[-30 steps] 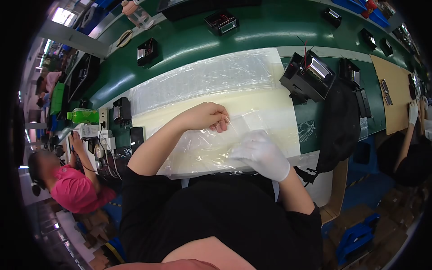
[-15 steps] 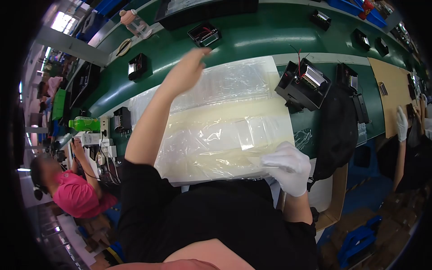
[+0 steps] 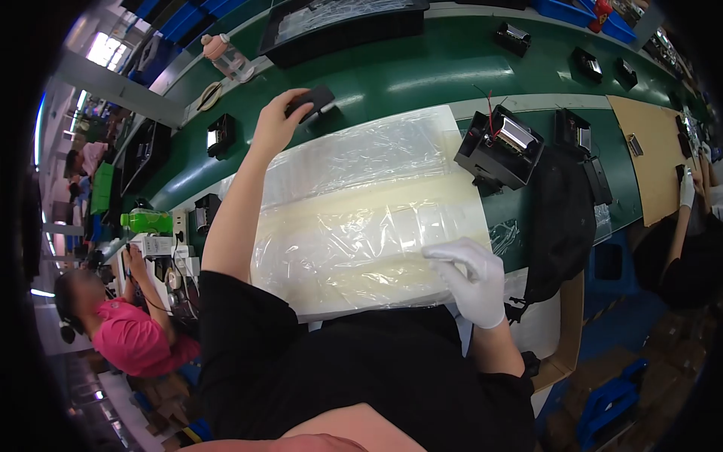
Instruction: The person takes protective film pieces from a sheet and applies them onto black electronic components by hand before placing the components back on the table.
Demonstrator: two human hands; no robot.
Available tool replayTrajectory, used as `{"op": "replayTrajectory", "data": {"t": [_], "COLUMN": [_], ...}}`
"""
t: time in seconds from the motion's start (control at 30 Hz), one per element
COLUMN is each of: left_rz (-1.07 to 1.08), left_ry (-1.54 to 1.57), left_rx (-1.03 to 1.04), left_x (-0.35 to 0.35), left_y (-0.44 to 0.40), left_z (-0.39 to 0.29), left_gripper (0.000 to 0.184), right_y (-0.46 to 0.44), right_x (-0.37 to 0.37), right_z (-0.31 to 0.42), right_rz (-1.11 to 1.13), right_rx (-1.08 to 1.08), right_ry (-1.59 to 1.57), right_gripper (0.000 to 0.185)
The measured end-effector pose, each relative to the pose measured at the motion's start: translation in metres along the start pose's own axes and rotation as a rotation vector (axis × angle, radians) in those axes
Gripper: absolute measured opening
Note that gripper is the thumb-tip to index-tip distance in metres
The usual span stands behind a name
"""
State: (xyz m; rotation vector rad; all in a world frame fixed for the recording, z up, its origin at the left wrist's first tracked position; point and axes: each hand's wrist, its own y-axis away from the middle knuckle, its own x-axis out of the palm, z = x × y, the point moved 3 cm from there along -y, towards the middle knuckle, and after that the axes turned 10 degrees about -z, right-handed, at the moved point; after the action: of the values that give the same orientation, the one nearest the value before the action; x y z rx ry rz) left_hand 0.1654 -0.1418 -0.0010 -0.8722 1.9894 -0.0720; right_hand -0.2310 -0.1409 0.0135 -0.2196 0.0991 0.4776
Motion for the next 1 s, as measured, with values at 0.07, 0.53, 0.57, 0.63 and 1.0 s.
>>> {"op": "replayTrajectory", "data": {"t": [0.07,0.53,0.57,0.63,1.0], "left_rz": [-0.028,0.439,0.437,0.402,0.055], "left_ry": [0.211,1.123,1.124,1.124,0.766], "left_rx": [-0.123,-0.664,-0.664,-0.673,-0.281], "left_x": [-0.013,-0.019,-0.019,-0.021,-0.021], "left_y": [0.011,0.095,0.096,0.100,0.077], "left_z": [-0.010,-0.066,-0.067,-0.069,-0.086], "left_gripper": [0.017,0.039,0.039,0.039,0.036], "right_y": [-0.010,-0.051,-0.051,-0.049,-0.052], "right_x": [0.010,0.088,0.089,0.089,0.079], "right_z": [0.010,0.025,0.025,0.024,0.010], "right_rz": [-0.014,0.250,0.252,0.306,0.302], "right_rx": [0.057,0.311,0.310,0.322,-0.312], "right_ry": [-0.042,-0.382,-0.381,-0.360,0.372], "right_gripper": [0.019,0.009,0.009,0.009,0.012]}}
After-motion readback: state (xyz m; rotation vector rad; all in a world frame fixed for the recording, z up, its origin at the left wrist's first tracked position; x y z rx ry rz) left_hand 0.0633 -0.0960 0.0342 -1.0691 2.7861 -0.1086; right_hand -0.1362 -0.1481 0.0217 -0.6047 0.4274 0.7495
